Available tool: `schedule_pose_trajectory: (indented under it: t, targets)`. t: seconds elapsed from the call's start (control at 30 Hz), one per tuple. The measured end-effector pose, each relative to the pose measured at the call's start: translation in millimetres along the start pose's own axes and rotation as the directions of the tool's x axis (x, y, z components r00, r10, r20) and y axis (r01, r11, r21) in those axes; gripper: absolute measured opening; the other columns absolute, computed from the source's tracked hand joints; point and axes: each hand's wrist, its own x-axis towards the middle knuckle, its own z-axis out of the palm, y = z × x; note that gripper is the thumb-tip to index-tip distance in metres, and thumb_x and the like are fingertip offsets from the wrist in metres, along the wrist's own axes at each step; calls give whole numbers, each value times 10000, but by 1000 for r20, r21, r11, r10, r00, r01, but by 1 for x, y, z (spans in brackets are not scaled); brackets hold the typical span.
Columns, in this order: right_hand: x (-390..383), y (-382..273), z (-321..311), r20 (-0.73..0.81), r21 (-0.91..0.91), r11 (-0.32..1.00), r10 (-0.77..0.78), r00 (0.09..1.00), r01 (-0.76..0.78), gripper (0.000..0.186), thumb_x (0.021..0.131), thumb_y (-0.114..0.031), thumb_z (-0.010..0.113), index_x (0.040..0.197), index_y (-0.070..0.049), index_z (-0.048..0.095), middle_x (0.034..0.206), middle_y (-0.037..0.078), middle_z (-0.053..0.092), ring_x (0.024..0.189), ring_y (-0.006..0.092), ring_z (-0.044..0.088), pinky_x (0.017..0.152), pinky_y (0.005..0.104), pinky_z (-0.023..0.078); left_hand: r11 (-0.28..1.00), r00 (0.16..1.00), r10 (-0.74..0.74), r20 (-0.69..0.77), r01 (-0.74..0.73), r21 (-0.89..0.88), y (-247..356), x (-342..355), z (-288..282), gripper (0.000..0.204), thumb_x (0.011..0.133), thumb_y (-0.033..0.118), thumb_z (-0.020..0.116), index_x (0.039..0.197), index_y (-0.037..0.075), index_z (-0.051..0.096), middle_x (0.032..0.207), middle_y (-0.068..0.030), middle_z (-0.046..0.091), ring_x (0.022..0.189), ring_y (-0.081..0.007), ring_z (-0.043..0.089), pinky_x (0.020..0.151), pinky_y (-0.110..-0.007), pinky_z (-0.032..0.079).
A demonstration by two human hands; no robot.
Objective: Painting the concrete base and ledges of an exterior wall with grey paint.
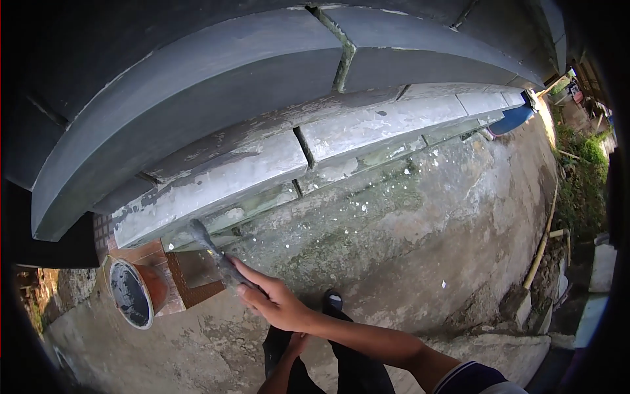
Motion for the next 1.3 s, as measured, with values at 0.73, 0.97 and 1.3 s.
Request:
schedule_pose_trajectory:
  t: [0.73, 0.97, 1.3]
  targets:
    - [-253, -160, 106, -197, -252, 968, -39, 980, -13, 306, 1028, -282, 480, 1136, -15, 582, 845, -15, 574, 738, 54, 495, 624, 215, 373, 855, 893, -364, -264, 208, -475, 65, -297, -97, 348, 983, 346, 503, 1177, 74, 601, 1085, -52, 669, 959, -215, 644, 745, -370, 502]
    - [-317, -107, 218, -170, -285, 959, -49, 984, -1, 314, 1020, -264, 498, 1187, -10, 575, 842, -11, 573, 707, 58, 502, 612, 209, 387, 888, 859, -322, -399, 128, -441, -6, -436, -118, 319, 949, 377, 566, 1051, 85, 642, 1011, -52, 667, 883, -194, 648, 680, -355, 508]
    - [-372, 16, 291, -156, -204, 684, 683, 713, -700, 333, 997, -349, 523, 963, -21, 567, 583, -82, 330, 433, 32, 280, 396, 232, 199, 785, 723, -439, -533, 20, -619, -70, -579, -104, 361, 947, 402, 573, 1046, 60, 635, 987, -83, 664, 925, -212, 651, 716, -367, 521]
